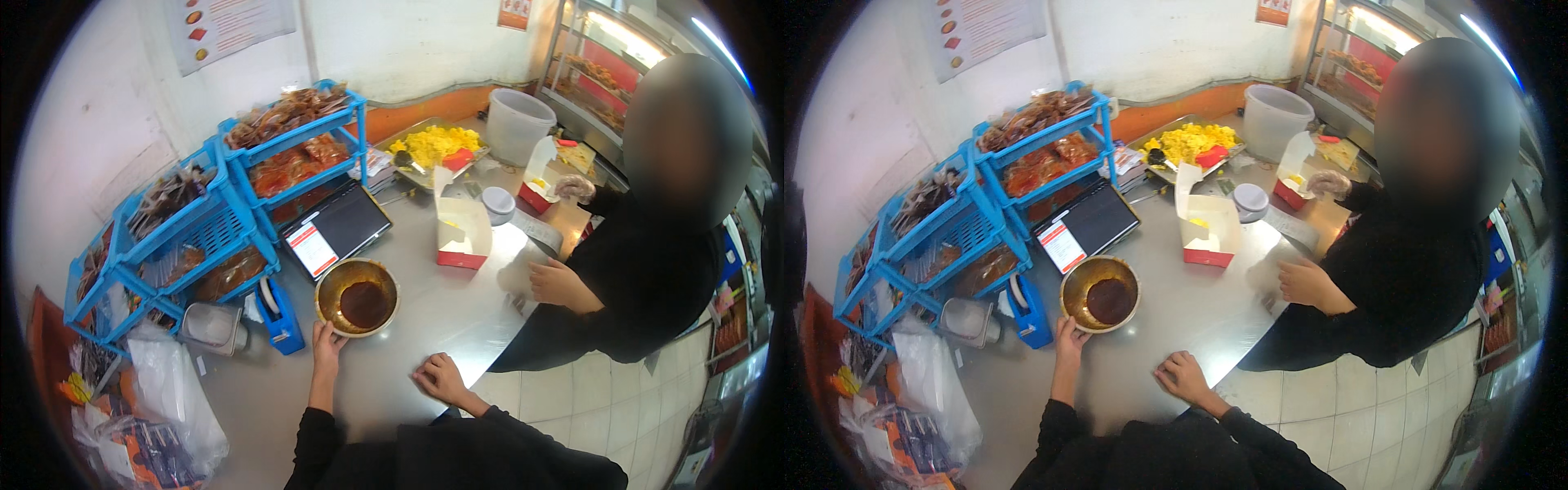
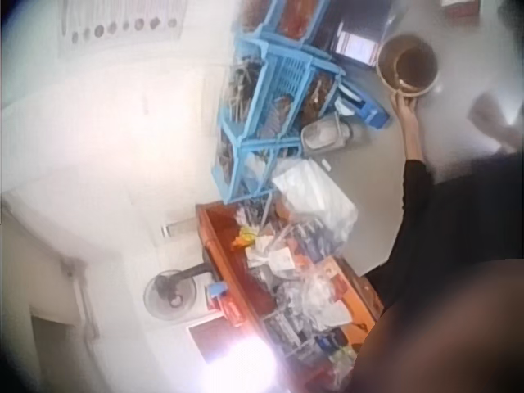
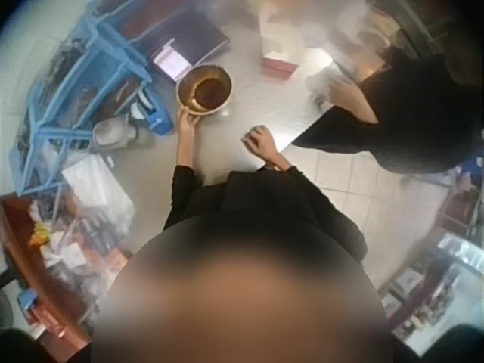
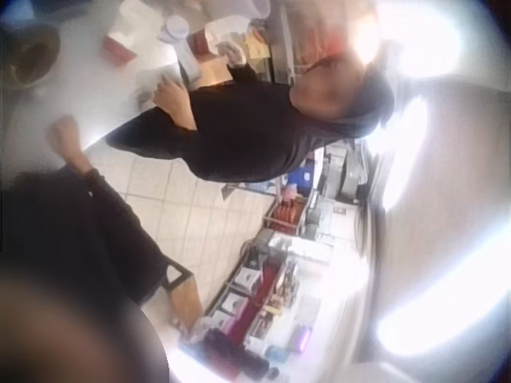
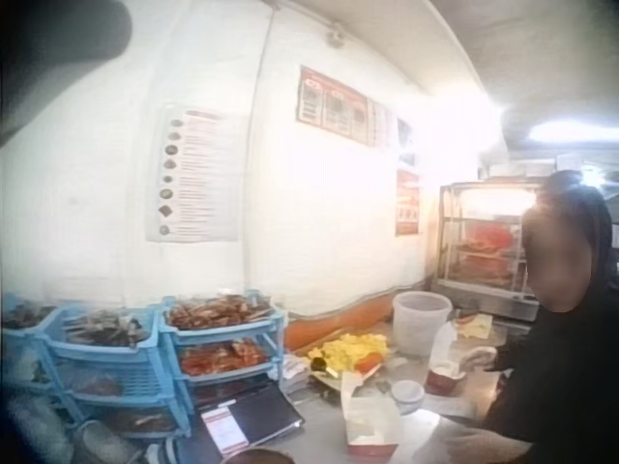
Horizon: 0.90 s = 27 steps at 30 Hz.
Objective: The person assembles takeout food orders by placing scrambled eggs, fried chicken, and sauce into paper boxes. They handle receipts and coordinate with a coworker to complete the packaging.
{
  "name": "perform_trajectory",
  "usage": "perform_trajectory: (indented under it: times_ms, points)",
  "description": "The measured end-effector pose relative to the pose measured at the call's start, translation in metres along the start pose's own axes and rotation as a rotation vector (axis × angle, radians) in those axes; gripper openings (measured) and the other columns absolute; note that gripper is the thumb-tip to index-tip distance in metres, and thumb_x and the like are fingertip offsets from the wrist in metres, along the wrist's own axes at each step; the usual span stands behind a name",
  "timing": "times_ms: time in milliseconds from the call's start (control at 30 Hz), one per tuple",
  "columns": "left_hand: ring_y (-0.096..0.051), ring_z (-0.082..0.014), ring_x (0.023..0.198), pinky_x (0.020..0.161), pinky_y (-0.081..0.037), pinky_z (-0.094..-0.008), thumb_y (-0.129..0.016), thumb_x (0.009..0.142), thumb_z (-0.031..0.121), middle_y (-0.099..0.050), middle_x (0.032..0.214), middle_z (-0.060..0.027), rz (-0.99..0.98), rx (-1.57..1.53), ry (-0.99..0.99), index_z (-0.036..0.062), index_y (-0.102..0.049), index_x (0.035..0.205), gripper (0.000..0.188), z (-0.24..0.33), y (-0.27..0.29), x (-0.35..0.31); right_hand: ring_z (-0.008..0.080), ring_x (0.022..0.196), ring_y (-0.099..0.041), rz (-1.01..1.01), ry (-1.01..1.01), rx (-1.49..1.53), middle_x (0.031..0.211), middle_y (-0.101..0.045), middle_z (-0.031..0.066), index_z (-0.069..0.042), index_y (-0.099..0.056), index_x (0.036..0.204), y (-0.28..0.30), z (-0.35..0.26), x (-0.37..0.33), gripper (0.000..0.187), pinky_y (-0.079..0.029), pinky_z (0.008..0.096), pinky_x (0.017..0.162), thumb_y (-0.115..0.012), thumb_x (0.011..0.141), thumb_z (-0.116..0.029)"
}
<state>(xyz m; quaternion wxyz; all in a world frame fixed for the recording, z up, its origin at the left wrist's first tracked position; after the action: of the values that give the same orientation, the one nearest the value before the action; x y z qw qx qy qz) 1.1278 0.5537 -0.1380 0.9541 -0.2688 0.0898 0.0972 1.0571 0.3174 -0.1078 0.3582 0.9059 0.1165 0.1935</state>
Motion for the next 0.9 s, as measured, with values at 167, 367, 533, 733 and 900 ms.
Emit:
perform_trajectory:
  times_ms: [167,367,533,733,900]
  points:
    - [-0.046,-0.0179,0.106,0.086,-0.040,-0.0427,-0.042,0.088,0.019,-0.048,0.112,-0.0029,-0.059,0.077,0.098,0.0127,-0.042,0.105,0.018,-0.010,-0.032,-0.037,0.0235,0.096,-0.049,0.077,-0.582,1.142,0.110,-0.047,0.0089,-0.009,-0.043,0.111,0.000,0.041,0.016,0.035,-0.040,0.0356,0.084,-0.043,0.089,-0.036]
    - [-0.046,-0.0168,0.108,0.086,-0.043,-0.0382,-0.042,0.087,0.015,-0.045,0.115,-0.0040,-0.280,-0.008,0.230,0.0109,-0.041,0.112,0.025,-0.018,-0.109,-0.050,0.0278,0.097,-0.048,0.323,-0.660,1.353,0.114,-0.041,0.0108,-0.019,-0.031,0.098,0.073,0.060,0.015,0.024,-0.046,0.0459,0.076,-0.039,0.089,-0.040]
    - [-0.039,-0.0172,0.114,0.086,-0.042,-0.0339,-0.043,0.088,0.017,-0.022,0.128,-0.0042,-0.482,0.180,0.193,0.0080,-0.040,0.119,0.033,-0.026,-0.200,-0.020,0.0110,0.087,-0.050,0.516,-0.653,1.197,0.089,-0.046,-0.0013,-0.013,-0.039,0.099,0.139,0.092,0.009,0.016,-0.048,0.0377,0.074,-0.043,0.089,-0.026]
    - [-0.028,-0.0244,0.122,0.092,-0.036,-0.0373,-0.041,0.091,0.023,-0.028,0.126,-0.0102,-0.788,0.444,-0.179,0.0054,-0.041,0.118,0.033,-0.030,-0.304,0.041,0.0183,0.091,-0.054,0.721,-0.550,1.235,0.099,-0.053,0.0048,-0.012,-0.041,0.089,0.223,0.140,0.041,0.010,-0.047,0.0360,0.078,-0.044,0.088,-0.021]
    - [-0.038,-0.0316,0.117,0.094,-0.034,-0.0387,-0.040,0.090,0.028,-0.029,0.129,-0.0171,-0.714,0.889,-0.308,0.0038,-0.036,0.123,0.041,-0.052,-0.310,0.056,0.0227,0.093,-0.052,0.861,-0.541,1.262,0.104,-0.050,0.0072,-0.008,-0.045,0.096,0.247,0.221,0.122,0.013,-0.045,0.0376,0.083,-0.045,0.087,-0.017]
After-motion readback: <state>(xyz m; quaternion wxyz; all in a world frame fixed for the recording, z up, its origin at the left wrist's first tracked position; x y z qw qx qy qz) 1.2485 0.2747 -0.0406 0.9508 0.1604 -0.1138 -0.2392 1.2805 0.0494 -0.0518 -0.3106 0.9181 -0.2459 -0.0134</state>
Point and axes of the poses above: each hand's wrist, its own x-axis towards the middle knuckle, its own y-axis out of the back of the hand, z = x × y, the point moved 8 cm from there along x, towards the middle knuckle
